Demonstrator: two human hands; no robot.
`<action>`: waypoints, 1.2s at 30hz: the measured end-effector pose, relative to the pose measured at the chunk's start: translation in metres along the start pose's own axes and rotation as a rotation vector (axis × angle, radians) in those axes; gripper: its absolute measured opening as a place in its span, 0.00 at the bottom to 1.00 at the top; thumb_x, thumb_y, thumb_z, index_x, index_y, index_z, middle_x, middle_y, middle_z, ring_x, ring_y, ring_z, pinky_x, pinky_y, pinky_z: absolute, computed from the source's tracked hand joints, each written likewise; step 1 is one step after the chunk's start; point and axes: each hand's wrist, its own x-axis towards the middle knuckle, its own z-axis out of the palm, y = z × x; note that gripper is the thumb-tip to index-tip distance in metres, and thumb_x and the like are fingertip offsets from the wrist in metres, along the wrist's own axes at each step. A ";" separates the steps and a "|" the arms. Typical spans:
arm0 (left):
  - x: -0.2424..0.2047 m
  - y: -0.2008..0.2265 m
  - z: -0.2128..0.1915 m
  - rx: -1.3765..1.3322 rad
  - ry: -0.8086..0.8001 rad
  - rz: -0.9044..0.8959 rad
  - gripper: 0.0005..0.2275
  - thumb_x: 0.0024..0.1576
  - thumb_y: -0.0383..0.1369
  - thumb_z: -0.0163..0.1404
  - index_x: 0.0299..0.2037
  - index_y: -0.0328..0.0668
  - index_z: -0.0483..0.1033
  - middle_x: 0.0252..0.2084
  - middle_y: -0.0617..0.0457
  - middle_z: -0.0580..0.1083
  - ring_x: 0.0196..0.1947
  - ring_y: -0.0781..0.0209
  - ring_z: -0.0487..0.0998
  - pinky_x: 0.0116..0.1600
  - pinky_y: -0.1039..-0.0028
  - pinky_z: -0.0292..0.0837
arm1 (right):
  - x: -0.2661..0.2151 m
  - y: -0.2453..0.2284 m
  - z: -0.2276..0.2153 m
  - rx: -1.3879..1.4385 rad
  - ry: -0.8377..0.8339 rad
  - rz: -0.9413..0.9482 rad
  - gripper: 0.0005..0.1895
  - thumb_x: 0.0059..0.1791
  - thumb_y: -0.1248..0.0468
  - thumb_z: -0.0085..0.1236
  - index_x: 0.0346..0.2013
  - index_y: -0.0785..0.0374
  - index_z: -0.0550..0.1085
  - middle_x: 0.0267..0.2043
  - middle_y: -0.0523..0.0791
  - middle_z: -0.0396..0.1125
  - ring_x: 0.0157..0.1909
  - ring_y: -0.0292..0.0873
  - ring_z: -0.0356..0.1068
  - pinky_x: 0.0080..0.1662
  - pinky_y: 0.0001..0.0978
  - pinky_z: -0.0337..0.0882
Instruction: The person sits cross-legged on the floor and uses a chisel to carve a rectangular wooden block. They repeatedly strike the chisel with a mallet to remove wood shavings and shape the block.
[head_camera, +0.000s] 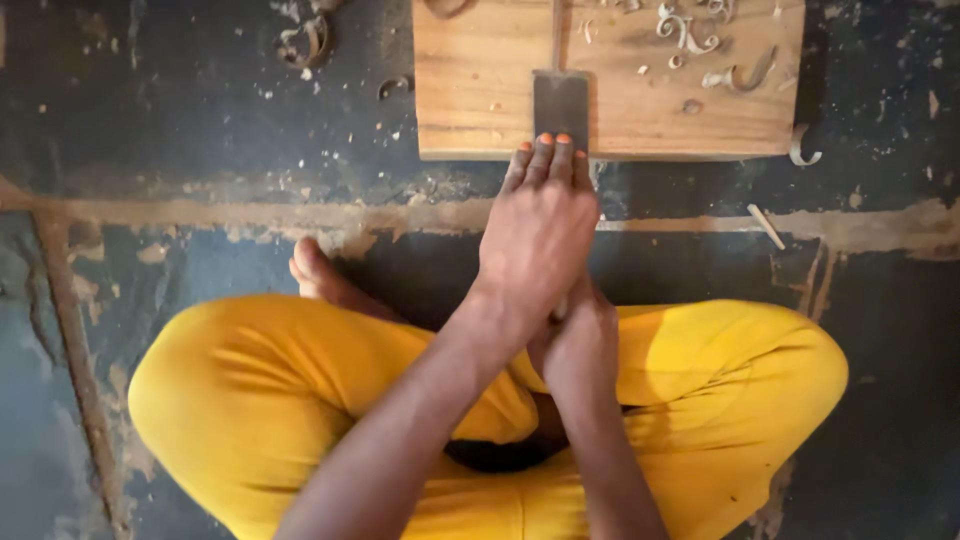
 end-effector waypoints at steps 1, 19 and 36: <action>0.001 -0.001 0.003 -0.016 -0.049 -0.012 0.18 0.56 0.29 0.48 0.54 0.25 0.76 0.61 0.34 0.74 0.63 0.45 0.75 0.70 0.61 0.66 | 0.001 0.000 -0.001 0.012 -0.014 0.033 0.21 0.45 0.64 0.61 0.51 0.68 0.73 0.38 0.62 0.71 0.41 0.68 0.72 0.39 0.50 0.74; 0.058 -0.025 0.028 -0.211 -0.059 -0.098 0.26 0.60 0.42 0.42 0.56 0.18 0.72 0.65 0.29 0.67 0.69 0.37 0.65 0.74 0.55 0.56 | 0.058 -0.006 0.014 -0.040 -0.056 0.094 0.19 0.45 0.60 0.61 0.45 0.69 0.72 0.32 0.64 0.71 0.39 0.68 0.72 0.36 0.54 0.71; 0.031 -0.078 0.006 -0.373 0.306 -0.096 0.13 0.60 0.33 0.54 0.54 0.44 0.78 0.55 0.48 0.76 0.54 0.48 0.76 0.60 0.57 0.73 | 0.032 -0.007 -0.030 0.614 0.071 0.277 0.30 0.56 0.63 0.50 0.73 0.52 0.61 0.27 0.36 0.65 0.19 0.30 0.64 0.21 0.26 0.67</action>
